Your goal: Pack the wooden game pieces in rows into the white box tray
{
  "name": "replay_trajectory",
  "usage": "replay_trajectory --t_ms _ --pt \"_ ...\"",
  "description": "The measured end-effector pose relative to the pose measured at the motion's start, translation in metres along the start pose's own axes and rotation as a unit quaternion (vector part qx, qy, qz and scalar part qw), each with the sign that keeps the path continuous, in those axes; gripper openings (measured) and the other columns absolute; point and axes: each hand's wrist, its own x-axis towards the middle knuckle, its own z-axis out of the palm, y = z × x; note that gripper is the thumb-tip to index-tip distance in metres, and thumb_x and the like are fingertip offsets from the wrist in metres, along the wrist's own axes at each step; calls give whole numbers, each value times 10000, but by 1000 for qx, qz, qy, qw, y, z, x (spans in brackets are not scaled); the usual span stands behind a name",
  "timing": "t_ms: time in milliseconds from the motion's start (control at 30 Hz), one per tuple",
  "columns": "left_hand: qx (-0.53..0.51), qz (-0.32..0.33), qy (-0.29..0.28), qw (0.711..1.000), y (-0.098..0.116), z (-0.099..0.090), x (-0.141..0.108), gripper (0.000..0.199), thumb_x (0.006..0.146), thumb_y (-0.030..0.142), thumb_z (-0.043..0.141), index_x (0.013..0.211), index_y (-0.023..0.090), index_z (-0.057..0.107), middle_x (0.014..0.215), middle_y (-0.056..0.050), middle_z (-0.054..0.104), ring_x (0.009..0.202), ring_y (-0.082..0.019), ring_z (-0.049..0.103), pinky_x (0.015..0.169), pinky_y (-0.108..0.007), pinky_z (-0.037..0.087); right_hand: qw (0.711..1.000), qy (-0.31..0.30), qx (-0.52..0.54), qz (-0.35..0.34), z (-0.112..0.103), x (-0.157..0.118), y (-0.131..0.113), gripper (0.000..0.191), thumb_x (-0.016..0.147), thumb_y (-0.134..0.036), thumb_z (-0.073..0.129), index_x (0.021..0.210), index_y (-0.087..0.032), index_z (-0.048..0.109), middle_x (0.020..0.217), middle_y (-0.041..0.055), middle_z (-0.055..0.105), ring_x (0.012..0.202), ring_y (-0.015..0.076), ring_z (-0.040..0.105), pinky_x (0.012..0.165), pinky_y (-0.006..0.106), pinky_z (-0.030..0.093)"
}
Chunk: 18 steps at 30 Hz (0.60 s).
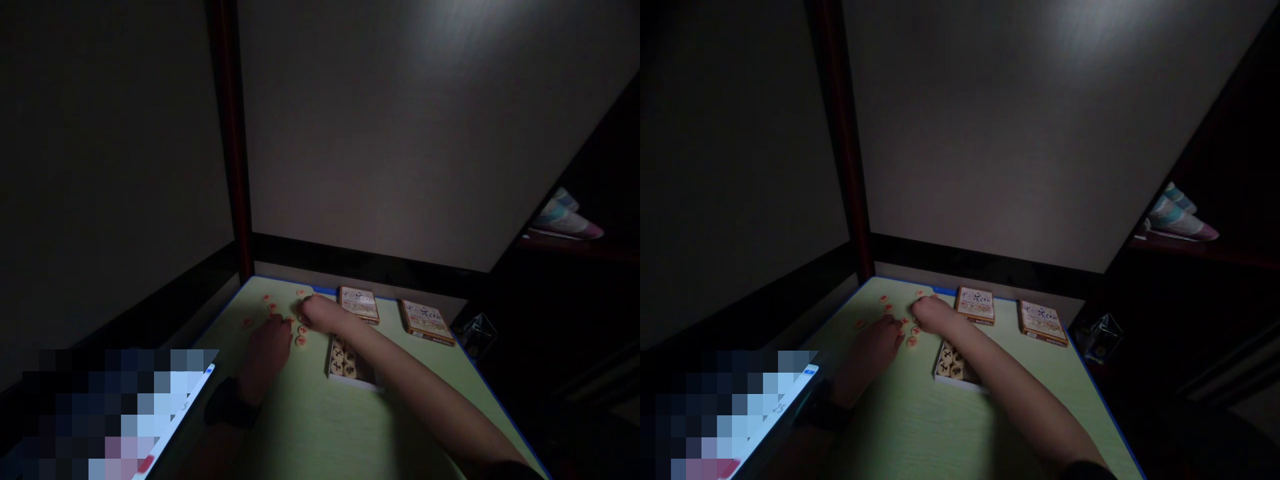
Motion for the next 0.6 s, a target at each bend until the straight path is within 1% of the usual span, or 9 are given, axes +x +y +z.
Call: replay_trajectory --t_ms 33,100,200,267,333,367,433,533,600 --pt "1 1 4 1000 0 1 0 308 970 167 404 1124 133 669 1141 -150 665 1020 -246 661 853 -350 500 1000 17 15 2 -4 -9 2 209 923 -173 520 1023 -130 699 1052 155 730 965 225 678 769 268 448" --pt "-2 5 15 1000 0 0 0 273 954 185 460 1122 134 669 1143 -151 659 1037 -254 654 858 -354 502 997 62 50 13 -9 -35 10 179 921 -172 530 993 -140 691 1012 135 727 925 208 669 753 259 432" --pt "-6 15 23 1000 3 -4 -2 249 937 184 496 1106 128 670 1127 -146 656 1053 -262 641 863 -355 499 988 109 91 57 -5 -88 24 129 902 -161 565 966 -147 676 930 103 717 841 188 645 715 253 406" --pt "-7 23 23 999 9 -9 -5 243 938 172 483 1083 128 672 1118 -140 656 1048 -262 636 855 -355 495 983 112 116 93 6 -123 32 105 902 -184 586 959 -156 670 892 82 707 795 177 628 692 249 392" --pt "-9 38 31 999 17 -12 -8 249 955 183 451 1056 136 673 1109 -132 657 1032 -258 633 843 -357 491 979 91 122 136 20 -148 35 106 919 -206 569 917 -160 664 856 76 703 739 172 615 650 252 372" --pt "-11 48 38 998 21 -12 -10 256 966 195 435 1041 144 673 1100 -125 657 1020 -253 632 838 -357 489 978 82 122 150 26 -155 35 121 929 -206 552 903 -163 662 847 74 704 725 170 614 641 253 365" --pt "-19 78 56 995 30 -10 -14 270 982 213 409 1026 165 671 1089 -109 657 1011 -240 626 843 -353 480 977 68 112 168 35 -161 32 143 942 -195 525 908 -167 661 861 78 713 735 176 627 640 258 363" --pt "-26 124 66 990 41 -2 -18 260 983 216 412 1010 188 669 1063 -89 659 1017 -233 616 868 -355 467 978 67 77 181 42 -154 26 164 963 -184 495 975 -166 657 927 100 725 796 198 655 673 265 386" --pt "-25 146 64 987 46 4 -19 259 983 212 412 989 192 670 1038 -82 660 1003 -230 616 871 -358 464 979 81 49 180 46 -148 24 177 978 -180 476 999 -164 651 965 110 723 838 207 665 707 269 405"
